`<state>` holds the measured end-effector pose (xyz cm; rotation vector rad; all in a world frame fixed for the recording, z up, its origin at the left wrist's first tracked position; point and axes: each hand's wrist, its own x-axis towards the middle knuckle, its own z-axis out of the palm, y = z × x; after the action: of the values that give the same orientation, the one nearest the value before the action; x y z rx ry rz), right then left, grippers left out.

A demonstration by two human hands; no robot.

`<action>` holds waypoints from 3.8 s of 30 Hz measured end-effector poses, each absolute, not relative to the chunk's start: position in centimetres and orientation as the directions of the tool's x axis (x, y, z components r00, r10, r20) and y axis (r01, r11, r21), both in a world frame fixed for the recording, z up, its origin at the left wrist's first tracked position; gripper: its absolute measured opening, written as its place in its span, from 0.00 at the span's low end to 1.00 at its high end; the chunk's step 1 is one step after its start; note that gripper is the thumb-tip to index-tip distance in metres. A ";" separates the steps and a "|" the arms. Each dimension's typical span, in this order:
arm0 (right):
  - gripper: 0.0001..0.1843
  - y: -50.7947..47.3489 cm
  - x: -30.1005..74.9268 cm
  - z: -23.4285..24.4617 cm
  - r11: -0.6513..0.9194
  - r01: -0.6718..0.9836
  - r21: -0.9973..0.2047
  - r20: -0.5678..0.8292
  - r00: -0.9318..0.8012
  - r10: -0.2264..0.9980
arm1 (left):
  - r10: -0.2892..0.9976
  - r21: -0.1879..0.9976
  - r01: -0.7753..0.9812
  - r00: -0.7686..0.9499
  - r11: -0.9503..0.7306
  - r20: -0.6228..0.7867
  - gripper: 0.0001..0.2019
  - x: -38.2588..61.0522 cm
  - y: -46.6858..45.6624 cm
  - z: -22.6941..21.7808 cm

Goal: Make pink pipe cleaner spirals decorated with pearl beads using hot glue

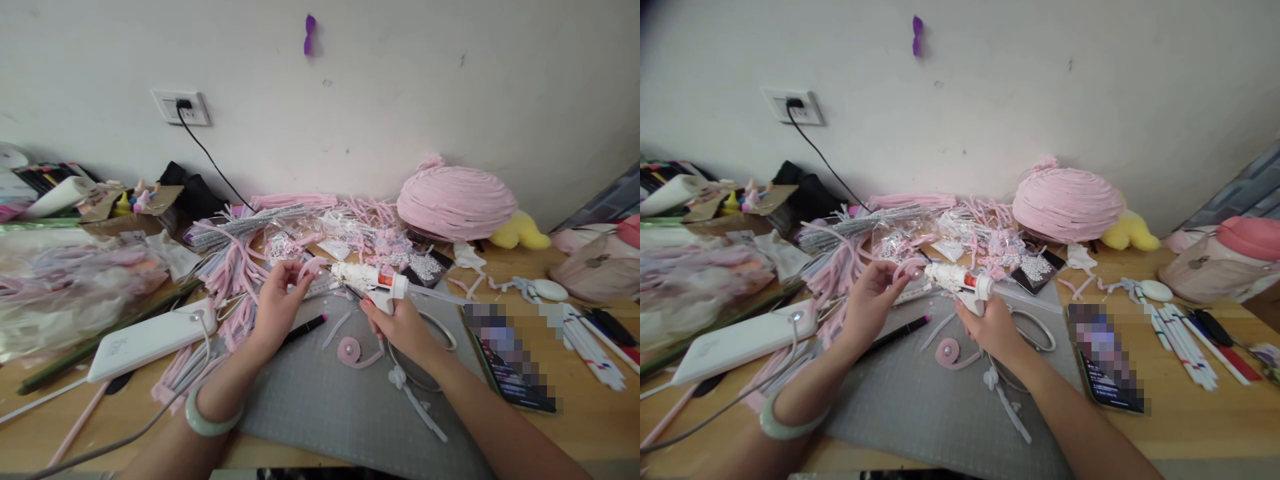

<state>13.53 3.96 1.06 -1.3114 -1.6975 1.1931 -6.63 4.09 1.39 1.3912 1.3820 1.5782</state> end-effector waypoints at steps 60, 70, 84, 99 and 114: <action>0.16 3.0 11.2 1.4 -0.125 -0.110 -0.986 -0.087 -0.301 0.950 | 0.997 0.891 -0.447 0.031 0.072 -0.065 0.11 -2.3 1.2 0.9; 0.15 3.2 11.5 1.4 -0.109 -0.073 -0.991 -0.080 -0.325 0.942 | 0.997 0.952 -0.299 0.066 0.066 -0.048 0.08 -3.6 1.6 1.1; 0.14 3.2 11.8 1.1 -0.072 0.013 -0.997 -0.072 -0.365 0.928 | 0.992 0.965 -0.231 0.041 0.127 -0.120 0.11 -3.5 1.7 1.8; 0.15 2.9 11.7 2.0 -0.075 0.064 -0.995 -0.092 -0.338 0.937 | 0.995 0.977 -0.192 0.017 0.098 -0.096 0.11 -3.3 1.4 2.1; 0.13 2.9 11.6 1.9 -0.052 -0.003 -0.999 -0.048 -0.329 0.943 | 0.996 0.973 -0.212 0.016 0.092 -0.091 0.11 -3.4 1.4 2.2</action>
<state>11.60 2.94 1.93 -1.0609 -1.4182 1.4975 -3.38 1.43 2.16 0.9878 1.0884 1.2307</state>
